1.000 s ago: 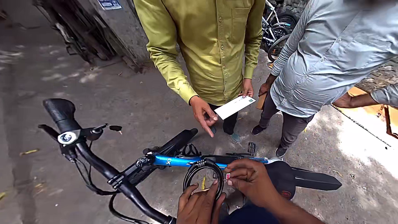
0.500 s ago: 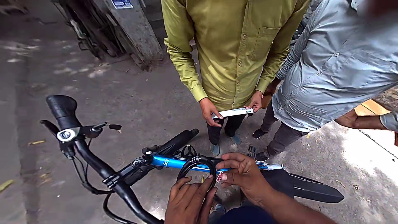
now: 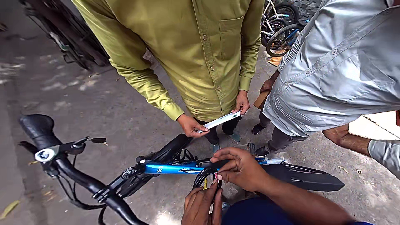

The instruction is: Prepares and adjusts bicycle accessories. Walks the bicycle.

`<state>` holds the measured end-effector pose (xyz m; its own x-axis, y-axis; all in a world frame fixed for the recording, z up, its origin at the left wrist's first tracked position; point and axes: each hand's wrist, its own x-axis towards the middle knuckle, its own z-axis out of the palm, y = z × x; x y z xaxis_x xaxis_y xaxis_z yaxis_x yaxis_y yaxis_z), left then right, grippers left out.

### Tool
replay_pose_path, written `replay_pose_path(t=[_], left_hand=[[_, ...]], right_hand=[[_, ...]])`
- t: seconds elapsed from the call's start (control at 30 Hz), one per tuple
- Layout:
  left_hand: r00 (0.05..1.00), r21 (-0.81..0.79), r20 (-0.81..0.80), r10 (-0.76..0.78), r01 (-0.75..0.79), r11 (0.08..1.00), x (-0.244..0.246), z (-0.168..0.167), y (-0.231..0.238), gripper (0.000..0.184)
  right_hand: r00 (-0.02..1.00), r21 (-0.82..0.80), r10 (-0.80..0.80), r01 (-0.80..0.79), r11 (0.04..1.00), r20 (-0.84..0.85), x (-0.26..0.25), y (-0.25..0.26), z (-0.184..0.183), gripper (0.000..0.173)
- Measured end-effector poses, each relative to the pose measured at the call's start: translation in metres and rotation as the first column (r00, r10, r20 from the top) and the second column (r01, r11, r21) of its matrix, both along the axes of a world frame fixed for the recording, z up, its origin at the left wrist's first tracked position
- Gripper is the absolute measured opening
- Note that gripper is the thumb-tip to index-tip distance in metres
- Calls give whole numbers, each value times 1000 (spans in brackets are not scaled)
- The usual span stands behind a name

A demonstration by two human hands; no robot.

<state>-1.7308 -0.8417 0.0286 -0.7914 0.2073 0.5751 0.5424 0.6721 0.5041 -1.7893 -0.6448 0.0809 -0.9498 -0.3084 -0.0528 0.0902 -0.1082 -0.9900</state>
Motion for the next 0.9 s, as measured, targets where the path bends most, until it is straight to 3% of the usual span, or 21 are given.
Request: replay_pose_path(t=[0.3,0.43,0.9], left_hand=[[964,-221,-261,51,-111,969,-13,1,9,23],[952,-222,-306,14,-85,971,-23,2,13,22],[932,-174,-344,-111,53,983,-35,1,27,22]], right_hand=[[977,-181,-207,194,964,-57,14,-9,-17,43],[955,-181,-298,290,940,-18,13,-7,-10,49],[925,-258,-360,380,888,124,19,13,-4,56]])
